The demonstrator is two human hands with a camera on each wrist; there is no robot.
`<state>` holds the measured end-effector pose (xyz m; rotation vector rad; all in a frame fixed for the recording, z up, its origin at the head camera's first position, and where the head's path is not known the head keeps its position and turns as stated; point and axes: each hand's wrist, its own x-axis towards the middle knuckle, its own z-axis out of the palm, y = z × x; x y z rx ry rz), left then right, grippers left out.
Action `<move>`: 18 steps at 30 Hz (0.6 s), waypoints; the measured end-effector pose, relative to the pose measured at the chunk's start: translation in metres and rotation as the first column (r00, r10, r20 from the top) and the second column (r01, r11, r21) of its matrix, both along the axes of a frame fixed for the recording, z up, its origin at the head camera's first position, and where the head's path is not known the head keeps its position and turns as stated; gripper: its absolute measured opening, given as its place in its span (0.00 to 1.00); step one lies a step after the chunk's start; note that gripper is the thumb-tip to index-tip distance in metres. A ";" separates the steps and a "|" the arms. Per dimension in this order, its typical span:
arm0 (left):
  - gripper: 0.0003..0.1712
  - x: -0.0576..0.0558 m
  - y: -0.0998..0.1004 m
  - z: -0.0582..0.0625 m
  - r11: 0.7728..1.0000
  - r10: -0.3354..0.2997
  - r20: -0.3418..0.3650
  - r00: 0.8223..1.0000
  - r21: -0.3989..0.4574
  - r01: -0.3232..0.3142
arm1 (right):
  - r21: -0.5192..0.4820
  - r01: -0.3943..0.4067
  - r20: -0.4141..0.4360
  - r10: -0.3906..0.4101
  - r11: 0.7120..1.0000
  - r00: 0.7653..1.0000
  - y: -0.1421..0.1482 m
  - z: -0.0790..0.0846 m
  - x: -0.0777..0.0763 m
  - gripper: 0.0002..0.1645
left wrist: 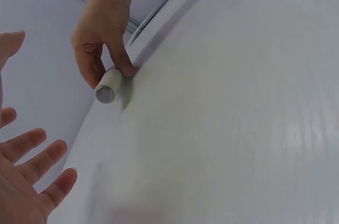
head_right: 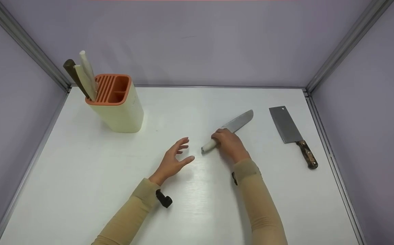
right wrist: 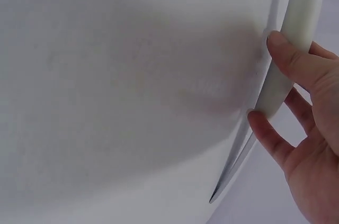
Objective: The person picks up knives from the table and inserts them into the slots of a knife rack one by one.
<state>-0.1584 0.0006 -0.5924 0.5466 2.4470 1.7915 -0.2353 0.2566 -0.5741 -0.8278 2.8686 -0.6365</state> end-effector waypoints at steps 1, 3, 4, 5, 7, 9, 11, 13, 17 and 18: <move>0.44 0.000 0.000 0.000 1.000 -0.002 -0.003 1.000 0.010 0.002 | -0.020 -0.008 -0.009 0.008 1.000 1.000 -0.002 0.002 0.001 0.16; 0.44 -0.001 0.001 0.000 1.000 -0.001 -0.006 1.000 0.023 0.001 | -0.069 -0.021 -0.015 0.020 0.997 1.000 -0.006 0.007 0.002 0.15; 0.44 -0.001 0.001 0.001 1.000 0.000 -0.008 1.000 0.029 0.000 | -0.092 -0.026 -0.013 0.025 0.995 1.000 -0.008 0.010 0.003 0.15; 0.44 -0.002 0.001 0.002 0.999 0.002 -0.008 1.000 0.034 -0.002 | -0.113 -0.025 -0.004 0.025 0.993 1.000 -0.010 0.013 0.003 0.16; 0.44 -0.003 0.001 0.004 0.999 0.006 -0.009 1.000 0.043 -0.006 | -0.140 -0.020 0.006 0.021 0.990 1.000 -0.014 0.019 0.003 0.16; 0.44 -0.003 0.000 0.007 0.999 0.012 -0.014 1.000 0.047 -0.011 | -0.160 -0.002 0.018 0.005 0.987 1.000 -0.017 0.024 0.004 0.17; 0.44 -0.005 -0.001 0.010 0.998 0.017 -0.024 1.000 0.057 -0.016 | -0.174 0.011 0.022 -0.007 0.985 1.000 -0.020 0.030 0.004 0.18; 0.43 -0.006 -0.002 0.014 0.997 0.021 -0.040 0.999 0.071 -0.018 | -0.191 0.014 0.015 -0.011 0.981 1.000 -0.023 0.036 0.004 0.18; 0.42 -0.008 -0.004 0.025 0.995 0.036 -0.087 0.996 0.093 -0.028 | -0.242 0.022 0.021 -0.018 0.970 1.000 -0.029 0.049 0.006 0.19; 0.41 -0.009 -0.004 0.029 0.995 0.041 -0.100 0.994 0.093 -0.032 | -0.256 0.027 0.025 -0.022 0.966 0.999 -0.031 0.053 0.007 0.19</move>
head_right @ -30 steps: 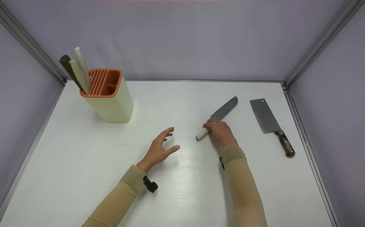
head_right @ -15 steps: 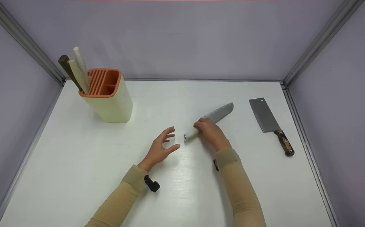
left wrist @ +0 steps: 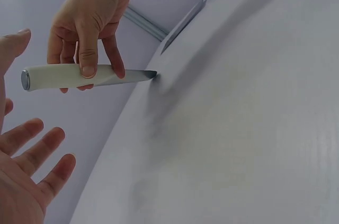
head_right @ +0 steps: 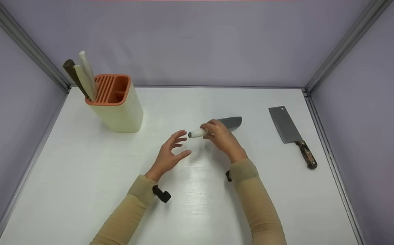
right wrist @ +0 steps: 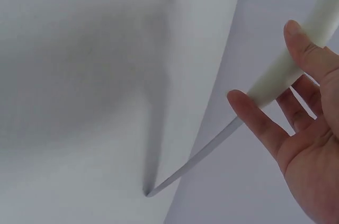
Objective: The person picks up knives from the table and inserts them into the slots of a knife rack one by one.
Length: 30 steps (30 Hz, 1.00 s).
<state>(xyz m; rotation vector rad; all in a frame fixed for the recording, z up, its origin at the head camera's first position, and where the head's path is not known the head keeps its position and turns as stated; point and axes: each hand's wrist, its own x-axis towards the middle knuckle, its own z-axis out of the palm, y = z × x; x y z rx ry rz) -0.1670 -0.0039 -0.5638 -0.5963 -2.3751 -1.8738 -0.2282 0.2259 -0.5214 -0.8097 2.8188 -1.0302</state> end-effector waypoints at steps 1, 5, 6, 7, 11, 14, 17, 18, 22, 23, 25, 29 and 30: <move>0.41 0.000 0.000 0.003 1.000 0.006 -0.011 1.000 0.000 -0.006 | -0.014 0.001 0.003 -0.001 1.000 1.000 -0.001 0.003 0.001 0.20; 0.39 -0.002 -0.001 0.017 1.000 0.018 -0.048 0.999 0.008 -0.017 | -0.092 -0.014 -0.008 0.013 0.996 1.000 -0.008 0.016 0.003 0.21; 0.38 -0.003 -0.001 0.021 1.000 0.018 -0.059 0.998 0.015 -0.017 | -0.113 -0.023 -0.016 0.021 0.993 1.000 -0.010 0.018 0.004 0.21; 0.38 -0.004 -0.002 0.024 1.000 0.021 -0.069 0.997 0.023 -0.019 | -0.135 -0.032 -0.023 0.029 0.990 0.999 -0.011 0.021 0.004 0.21; 0.35 -0.008 -0.003 0.043 0.998 0.040 -0.132 0.990 0.046 -0.034 | -0.219 -0.060 -0.047 0.051 0.974 0.998 -0.018 0.032 0.007 0.21; 0.33 -0.013 -0.004 0.057 0.997 0.060 -0.186 0.981 0.059 -0.050 | -0.272 -0.067 -0.056 0.054 0.960 0.997 -0.023 0.039 0.009 0.21; 0.31 -0.018 -0.005 0.069 0.995 0.083 -0.225 0.971 0.080 -0.067 | -0.323 -0.071 -0.062 0.053 0.944 0.997 -0.028 0.045 0.010 0.22; 0.30 -0.020 -0.006 0.073 0.993 0.089 -0.234 0.968 0.091 -0.069 | -0.341 -0.071 -0.059 0.054 0.938 0.997 -0.029 0.047 0.011 0.22; 0.28 -0.024 -0.008 0.086 0.990 0.103 -0.260 0.960 0.123 -0.073 | -0.409 -0.049 -0.008 0.051 0.911 0.999 -0.036 0.054 0.013 0.24; 0.27 -0.025 -0.008 0.089 0.989 0.101 -0.266 0.958 0.128 -0.069 | -0.419 -0.040 0.006 0.047 0.907 0.999 -0.038 0.056 0.014 0.24; 0.27 -0.025 -0.008 0.095 0.989 0.100 -0.277 0.956 0.130 -0.066 | -0.435 -0.017 0.034 0.036 0.900 0.999 -0.041 0.060 0.017 0.25; 0.25 -0.027 -0.006 0.106 0.990 0.113 -0.299 0.948 0.115 -0.081 | -0.454 0.006 0.048 0.018 0.891 0.999 -0.049 0.065 0.022 0.25; 0.24 -0.028 -0.005 0.109 0.990 0.118 -0.303 0.946 0.112 -0.088 | -0.460 0.010 0.048 0.014 0.888 0.999 -0.050 0.066 0.023 0.25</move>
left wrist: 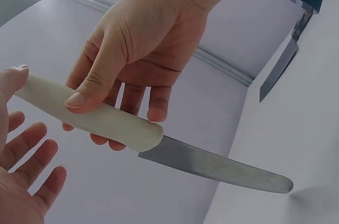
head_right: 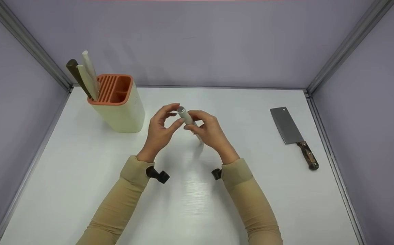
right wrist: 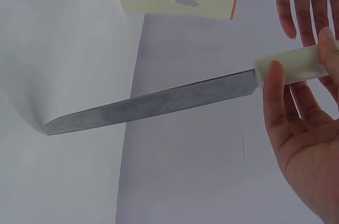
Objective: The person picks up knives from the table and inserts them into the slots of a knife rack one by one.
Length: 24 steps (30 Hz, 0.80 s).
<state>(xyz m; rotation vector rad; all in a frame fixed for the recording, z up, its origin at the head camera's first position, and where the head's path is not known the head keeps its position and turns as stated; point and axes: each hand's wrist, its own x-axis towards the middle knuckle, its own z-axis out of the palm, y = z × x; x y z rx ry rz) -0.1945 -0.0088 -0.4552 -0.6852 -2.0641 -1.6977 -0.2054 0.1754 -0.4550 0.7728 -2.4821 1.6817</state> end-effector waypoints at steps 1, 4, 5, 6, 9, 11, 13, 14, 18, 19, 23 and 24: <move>0.24 -0.001 0.001 0.002 1.000 0.007 -0.003 1.000 -0.002 -0.007 | -0.006 0.006 -0.004 -0.006 1.000 1.000 -0.002 0.000 0.001 0.25; 0.22 -0.001 0.003 0.006 1.000 0.019 -0.006 1.000 0.001 -0.019 | -0.026 0.031 -0.021 -0.032 0.999 0.999 -0.006 0.000 0.002 0.24; 0.22 -0.002 0.004 0.007 1.000 0.021 -0.007 1.000 0.002 -0.021 | -0.032 0.044 -0.028 -0.045 0.999 0.999 -0.007 0.000 0.002 0.24; 0.21 -0.002 0.004 0.007 1.000 0.021 -0.009 1.000 0.004 -0.021 | -0.036 0.058 -0.035 -0.059 0.998 0.998 -0.008 0.000 0.002 0.24; 0.20 -0.003 0.004 0.009 1.000 0.017 -0.018 1.000 0.002 -0.017 | -0.044 0.090 -0.067 -0.093 0.995 0.993 -0.011 -0.001 0.002 0.23; 0.19 -0.003 0.004 0.010 1.000 0.009 -0.028 1.000 0.006 -0.009 | -0.044 0.102 -0.089 -0.106 0.994 0.990 -0.012 -0.002 0.003 0.22; 0.18 -0.004 0.003 0.010 1.000 0.003 -0.038 0.999 0.010 -0.003 | -0.045 0.107 -0.107 -0.111 0.993 0.988 -0.014 -0.003 0.003 0.22; 0.18 -0.003 0.003 0.011 1.000 0.002 -0.043 0.999 0.011 -0.001 | -0.045 0.109 -0.116 -0.113 0.993 0.987 -0.015 -0.003 0.003 0.22; 0.18 -0.004 0.003 0.011 1.000 0.013 -0.066 0.998 0.001 -0.013 | -0.035 0.131 -0.143 -0.135 0.991 0.980 -0.020 -0.002 0.004 0.21; 0.18 -0.004 0.003 0.011 1.000 0.020 -0.068 0.997 -0.004 -0.020 | -0.033 0.137 -0.147 -0.141 0.990 0.979 -0.021 -0.002 0.005 0.20; 0.17 -0.004 0.003 0.012 0.999 0.048 -0.066 0.997 -0.023 -0.050 | -0.040 0.155 -0.163 -0.159 0.987 0.974 -0.025 -0.002 0.005 0.20; 0.16 -0.004 0.003 0.013 0.998 0.054 -0.064 0.996 -0.028 -0.056 | -0.043 0.160 -0.169 -0.165 0.986 0.972 -0.026 -0.002 0.005 0.20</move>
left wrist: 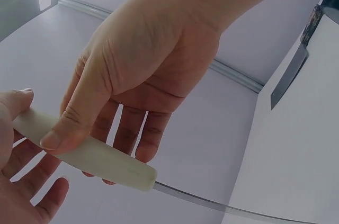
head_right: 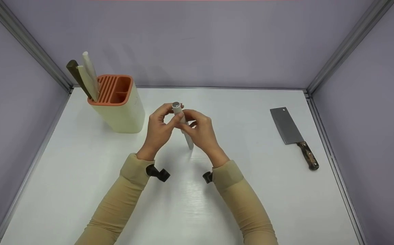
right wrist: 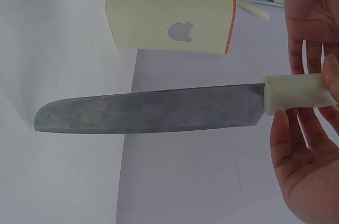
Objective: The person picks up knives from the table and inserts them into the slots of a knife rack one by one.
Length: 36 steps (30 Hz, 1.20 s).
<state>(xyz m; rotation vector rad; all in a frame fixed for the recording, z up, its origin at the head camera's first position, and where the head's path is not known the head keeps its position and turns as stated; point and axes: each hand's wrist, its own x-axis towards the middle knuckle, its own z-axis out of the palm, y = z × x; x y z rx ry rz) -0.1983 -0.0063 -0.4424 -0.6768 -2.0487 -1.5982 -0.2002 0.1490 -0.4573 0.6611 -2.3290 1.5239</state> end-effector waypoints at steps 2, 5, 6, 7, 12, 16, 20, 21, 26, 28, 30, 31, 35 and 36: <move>0.16 0.000 0.000 0.001 1.000 0.002 0.004 1.000 -0.004 -0.002 | -0.010 0.009 -0.016 -0.009 1.000 1.000 -0.002 -0.001 0.000 0.20; 0.17 0.000 -0.001 0.003 1.000 -0.003 0.005 1.000 -0.010 0.003 | -0.030 0.020 -0.031 -0.020 0.999 0.999 -0.005 -0.002 0.000 0.20; 0.17 0.000 -0.002 0.003 1.000 -0.007 0.007 1.000 -0.008 0.007 | -0.035 0.022 -0.032 -0.023 0.999 0.999 -0.006 -0.002 0.000 0.20; 0.17 0.000 -0.002 0.003 1.000 -0.014 0.009 1.000 -0.005 0.014 | -0.041 0.023 -0.035 -0.025 0.999 0.999 -0.007 -0.002 0.000 0.20; 0.18 0.000 -0.005 0.004 1.000 -0.026 0.027 0.999 0.012 0.025 | -0.055 0.030 -0.053 -0.033 0.998 0.998 -0.011 -0.002 0.001 0.20; 0.17 0.000 -0.008 0.007 0.999 -0.035 0.057 0.998 0.038 0.033 | -0.064 0.024 -0.067 -0.028 0.998 0.997 -0.014 0.000 0.004 0.20; 0.16 -0.002 -0.011 0.009 0.997 -0.036 0.072 0.997 0.068 0.031 | -0.063 -0.012 -0.072 0.007 0.998 0.997 -0.018 0.017 0.015 0.18; 0.15 -0.002 -0.012 0.010 0.997 -0.033 0.071 0.997 0.069 0.028 | -0.061 -0.024 -0.071 0.019 0.998 0.997 -0.019 0.021 0.017 0.18; 0.15 -0.005 -0.019 0.011 0.997 -0.011 0.049 0.999 0.070 0.008 | -0.063 -0.086 -0.067 0.081 0.994 0.994 -0.019 0.027 0.023 0.15; 0.15 -0.006 -0.022 0.011 0.997 -0.009 0.039 0.999 0.079 0.006 | -0.068 -0.096 -0.067 0.091 0.993 0.994 -0.019 0.026 0.024 0.14; 0.14 -0.007 -0.025 0.011 0.995 -0.010 0.033 0.999 0.095 0.007 | -0.074 -0.093 -0.059 0.089 0.993 0.994 -0.017 0.025 0.024 0.14; 0.14 -0.007 -0.027 0.011 0.995 -0.013 0.029 0.999 0.104 0.010 | -0.075 -0.088 -0.055 0.084 0.993 0.995 -0.017 0.024 0.024 0.13; 0.13 -0.008 -0.032 0.012 0.991 -0.025 0.008 1.000 0.132 0.023 | -0.079 -0.074 -0.030 0.072 0.994 0.997 -0.014 0.021 0.023 0.13; 0.13 -0.008 -0.033 0.012 0.990 -0.025 0.002 1.000 0.136 0.025 | -0.081 -0.074 -0.026 0.072 0.994 0.997 -0.014 0.020 0.022 0.12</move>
